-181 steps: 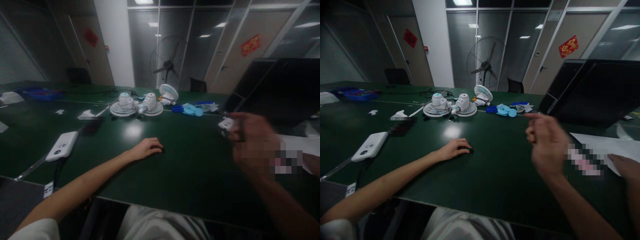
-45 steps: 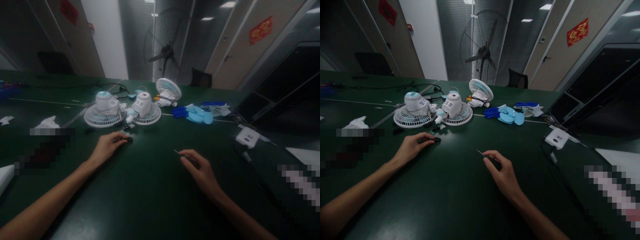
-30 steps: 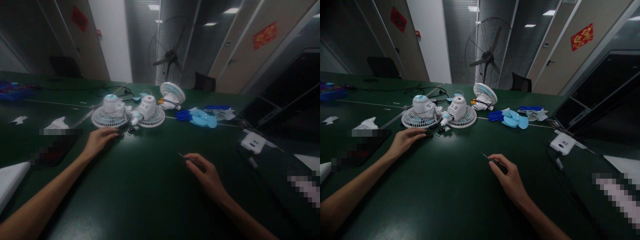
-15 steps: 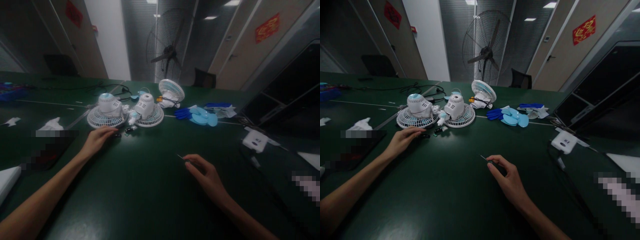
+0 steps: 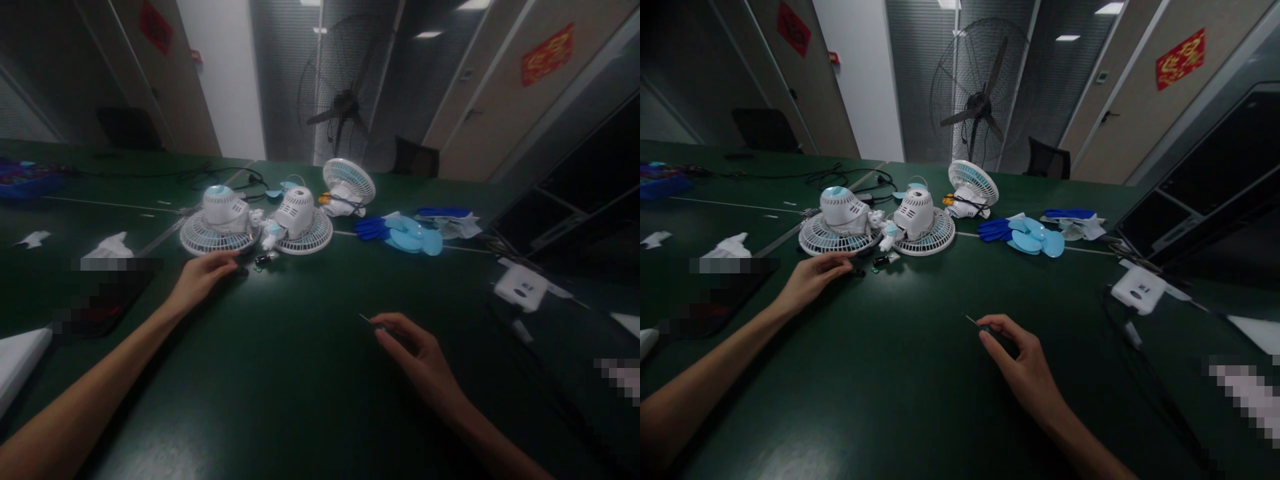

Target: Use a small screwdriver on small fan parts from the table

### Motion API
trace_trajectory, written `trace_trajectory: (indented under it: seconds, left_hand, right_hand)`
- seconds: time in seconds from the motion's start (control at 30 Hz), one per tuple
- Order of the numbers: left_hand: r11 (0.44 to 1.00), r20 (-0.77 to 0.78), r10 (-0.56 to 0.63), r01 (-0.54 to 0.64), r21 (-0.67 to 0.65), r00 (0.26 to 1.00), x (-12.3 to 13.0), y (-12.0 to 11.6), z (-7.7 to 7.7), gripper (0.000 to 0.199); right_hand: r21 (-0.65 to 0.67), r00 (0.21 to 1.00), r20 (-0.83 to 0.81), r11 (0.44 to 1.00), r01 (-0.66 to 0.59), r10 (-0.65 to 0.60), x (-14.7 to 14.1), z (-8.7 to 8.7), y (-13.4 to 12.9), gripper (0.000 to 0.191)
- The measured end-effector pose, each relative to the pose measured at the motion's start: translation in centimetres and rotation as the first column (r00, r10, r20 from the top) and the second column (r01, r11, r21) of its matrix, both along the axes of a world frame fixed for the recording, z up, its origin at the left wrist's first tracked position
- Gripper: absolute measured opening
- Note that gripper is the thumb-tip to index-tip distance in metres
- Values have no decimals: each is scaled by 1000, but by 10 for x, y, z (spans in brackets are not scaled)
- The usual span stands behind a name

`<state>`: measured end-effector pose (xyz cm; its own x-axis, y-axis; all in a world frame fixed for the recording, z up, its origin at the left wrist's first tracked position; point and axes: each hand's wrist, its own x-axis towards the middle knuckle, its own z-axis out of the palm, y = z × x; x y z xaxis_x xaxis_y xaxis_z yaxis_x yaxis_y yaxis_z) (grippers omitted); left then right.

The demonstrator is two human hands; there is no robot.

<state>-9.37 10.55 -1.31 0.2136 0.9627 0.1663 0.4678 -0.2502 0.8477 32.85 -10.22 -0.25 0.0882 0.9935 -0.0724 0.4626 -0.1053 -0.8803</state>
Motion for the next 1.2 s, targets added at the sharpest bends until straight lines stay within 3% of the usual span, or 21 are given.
trace_trajectory:
  seconds: [0.2, 0.33, 0.5, 0.67, 0.83, 0.93, 1.07, 1.2]
  left_hand:
    - [1000, -9, 8, -8, -25, 1000, -2, 2, -5, 65]
    - [999, -52, 35, -34, 27, 998, -4, 3, -8, 60]
    - [989, -246, -91, 116, 92, 965, 4, -4, -1, 44]
    - [936, -244, -337, 352, 21, 909, 51, -46, 3, 35]
    - [784, -94, -620, 616, -73, 779, 116, -110, 4, 34]
    - [758, -46, -651, 645, -95, 758, 132, -129, 3, 37]
    - [767, -16, -637, 632, -111, 771, 131, -130, 1, 39]
    - [750, -17, -655, 647, -137, 755, 129, -128, 1, 40]
  right_hand:
    - [10, 1000, 6, 1000, 5, -5, -1, 2, 1, 33]
    - [5, 1000, 24, 1000, 3, -3, -1, 0, 1, 33]
    - [20, 999, 49, 1000, -10, 9, 0, 2, 1, 32]
    - [90, 981, 134, 984, -152, 139, -10, 1, -4, 26]
    - [152, 927, 277, 941, -302, 253, -29, -1, -16, 20]
    - [182, 898, 340, 917, -354, 279, -33, -2, -22, 19]
    - [172, 850, 378, 875, -453, 367, -34, -1, -24, 20]
    - [161, 862, 370, 890, -427, 346, -37, 0, -20, 22]
